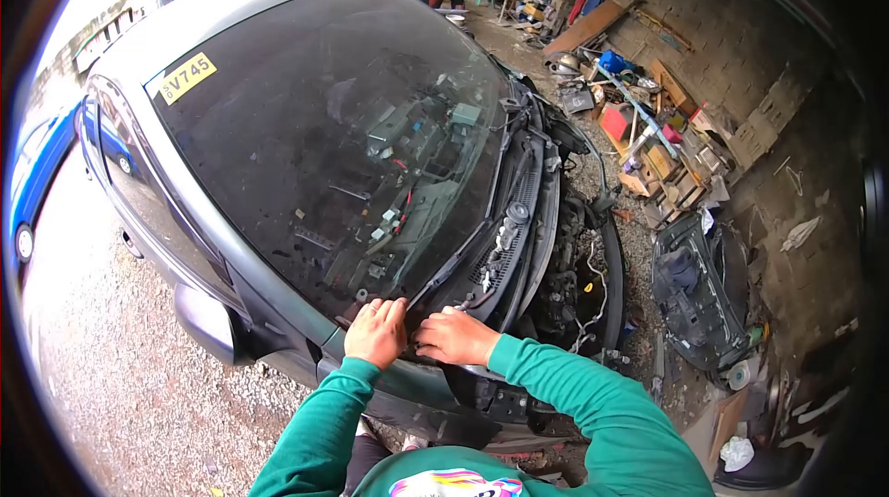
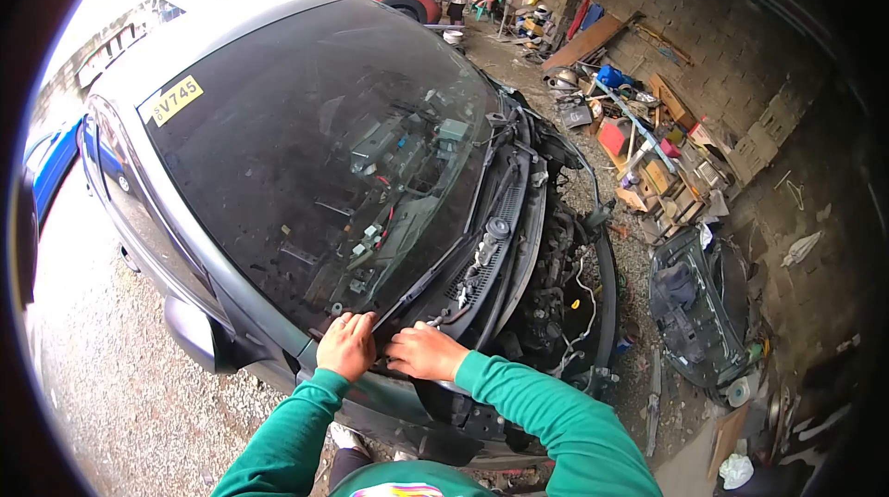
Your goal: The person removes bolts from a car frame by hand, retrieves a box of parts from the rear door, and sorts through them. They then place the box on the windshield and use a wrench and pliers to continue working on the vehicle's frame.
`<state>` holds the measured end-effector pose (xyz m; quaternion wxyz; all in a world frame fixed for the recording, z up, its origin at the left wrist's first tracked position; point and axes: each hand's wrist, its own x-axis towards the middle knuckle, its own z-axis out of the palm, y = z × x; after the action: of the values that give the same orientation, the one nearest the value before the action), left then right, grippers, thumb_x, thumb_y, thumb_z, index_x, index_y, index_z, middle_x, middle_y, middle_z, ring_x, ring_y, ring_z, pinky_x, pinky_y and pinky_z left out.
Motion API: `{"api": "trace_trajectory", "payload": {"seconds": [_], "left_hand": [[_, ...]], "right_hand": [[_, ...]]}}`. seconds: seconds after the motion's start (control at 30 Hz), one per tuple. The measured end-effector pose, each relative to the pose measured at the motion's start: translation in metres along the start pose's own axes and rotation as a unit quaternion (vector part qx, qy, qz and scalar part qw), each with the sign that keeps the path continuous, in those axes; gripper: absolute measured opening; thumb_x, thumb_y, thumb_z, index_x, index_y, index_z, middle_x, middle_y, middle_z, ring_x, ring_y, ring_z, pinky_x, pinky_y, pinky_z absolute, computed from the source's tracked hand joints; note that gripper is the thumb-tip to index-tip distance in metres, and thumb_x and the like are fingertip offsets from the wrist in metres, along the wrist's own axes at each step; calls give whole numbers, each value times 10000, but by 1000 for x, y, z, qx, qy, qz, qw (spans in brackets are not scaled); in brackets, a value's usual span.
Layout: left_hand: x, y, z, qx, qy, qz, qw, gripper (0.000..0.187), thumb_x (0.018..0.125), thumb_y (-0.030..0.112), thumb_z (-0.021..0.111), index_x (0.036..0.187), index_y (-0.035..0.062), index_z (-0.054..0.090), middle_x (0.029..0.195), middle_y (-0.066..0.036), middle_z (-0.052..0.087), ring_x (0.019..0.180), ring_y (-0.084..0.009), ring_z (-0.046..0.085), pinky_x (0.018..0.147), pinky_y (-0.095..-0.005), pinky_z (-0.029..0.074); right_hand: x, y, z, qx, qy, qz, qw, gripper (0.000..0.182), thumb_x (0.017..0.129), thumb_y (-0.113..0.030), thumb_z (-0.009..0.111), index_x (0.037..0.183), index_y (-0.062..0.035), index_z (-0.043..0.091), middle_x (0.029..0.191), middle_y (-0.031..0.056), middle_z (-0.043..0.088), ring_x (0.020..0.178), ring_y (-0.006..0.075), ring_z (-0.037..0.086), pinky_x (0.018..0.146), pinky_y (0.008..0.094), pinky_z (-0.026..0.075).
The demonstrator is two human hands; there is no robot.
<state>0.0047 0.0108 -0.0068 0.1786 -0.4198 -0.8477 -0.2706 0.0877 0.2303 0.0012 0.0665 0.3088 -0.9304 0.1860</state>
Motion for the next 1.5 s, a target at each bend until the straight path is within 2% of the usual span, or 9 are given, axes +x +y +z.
{"api": "trace_trajectory", "payload": {"seconds": [0.17, 0.4, 0.67, 1.13, 1.17, 1.27, 1.33, 1.37, 1.5], "left_hand": [[-2, -2, 1, -7, -10, -9, 1000, 281, 932, 110, 699, 1211, 80, 698, 1005, -81, 714, 1006, -306, 688, 910, -427, 560], [-2, 0, 3, -11, -16, -16, 1000, 278, 934, 111, 693, 1207, 62, 704, 1017, -105, 718, 1040, -332, 695, 935, -436, 560], [-3, 0, 5, -8, -22, -14, 1000, 328, 913, 97, 697, 1234, 31, 711, 1045, -128, 737, 1057, -350, 696, 938, -447, 570], [-5, -5, 18, -4, -58, -39, 998, 355, 934, 116, 665, 1282, 65, 712, 1170, -162, 776, 1151, -416, 717, 1049, -497, 554], [-7, -7, 21, -7, -65, -36, 997, 366, 944, 124, 665, 1303, 64, 704, 1191, -164, 772, 1181, -411, 709, 1064, -489, 551], [-10, -8, 25, 18, -51, -12, 998, 342, 941, 115, 664, 1277, 60, 688, 1175, -159, 760, 1167, -399, 701, 1055, -486, 546], [-4, -4, 19, 3, -65, -15, 998, 312, 926, 89, 656, 1236, 65, 682, 1124, -153, 745, 1121, -396, 694, 1031, -482, 548], [-5, -4, 19, 4, -76, -12, 997, 312, 926, 89, 656, 1236, 65, 682, 1124, -153, 745, 1121, -396, 694, 1031, -482, 548], [-1, 4, 13, -5, -88, -9, 996, 319, 921, 70, 641, 1238, 70, 677, 1125, -151, 739, 1102, -408, 682, 1007, -501, 552]], "right_hand": [[-10, -12, 12, -73, 48, 24, 996, 314, 933, -382, 815, 1065, -112, 726, 935, 63, 686, 882, 284, 685, 794, 457, 558], [-17, -49, 36, -45, 141, 218, 965, 322, 972, -391, 801, 1041, -104, 672, 872, 113, 745, 822, 354, 757, 731, 501, 594], [-9, -86, 50, -15, 164, 414, 895, 328, 999, -411, 767, 1023, -98, 668, 889, 143, 776, 851, 404, 773, 746, 564, 595], [-22, -74, 40, 54, 192, 356, 913, 359, 915, -329, 846, 1042, -51, 658, 982, 190, 760, 969, 439, 751, 821, 553, 589], [-27, -66, 39, 71, 159, 353, 919, 380, 920, -336, 840, 1112, -69, 649, 1063, 185, 759, 1013, 445, 741, 885, 565, 575], [-40, -47, 1, 114, 203, 363, 902, 275, 935, -273, 806, 1041, -62, 667, 913, 227, 741, 904, 473, 750, 766, 568, 602], [-59, -34, -9, 192, 287, 358, 867, 247, 951, -256, 815, 1088, -63, 743, 940, 208, 778, 888, 432, 775, 752, 526, 611], [-70, -43, -29, 222, 242, 425, 843, 242, 968, -247, 817, 1125, -69, 773, 901, 194, 790, 842, 375, 797, 737, 480, 616], [-130, -65, -20, 261, 261, 459, 808, 206, 970, -218, 811, 1091, -53, 791, 868, 182, 790, 815, 326, 805, 740, 442, 612]]}}
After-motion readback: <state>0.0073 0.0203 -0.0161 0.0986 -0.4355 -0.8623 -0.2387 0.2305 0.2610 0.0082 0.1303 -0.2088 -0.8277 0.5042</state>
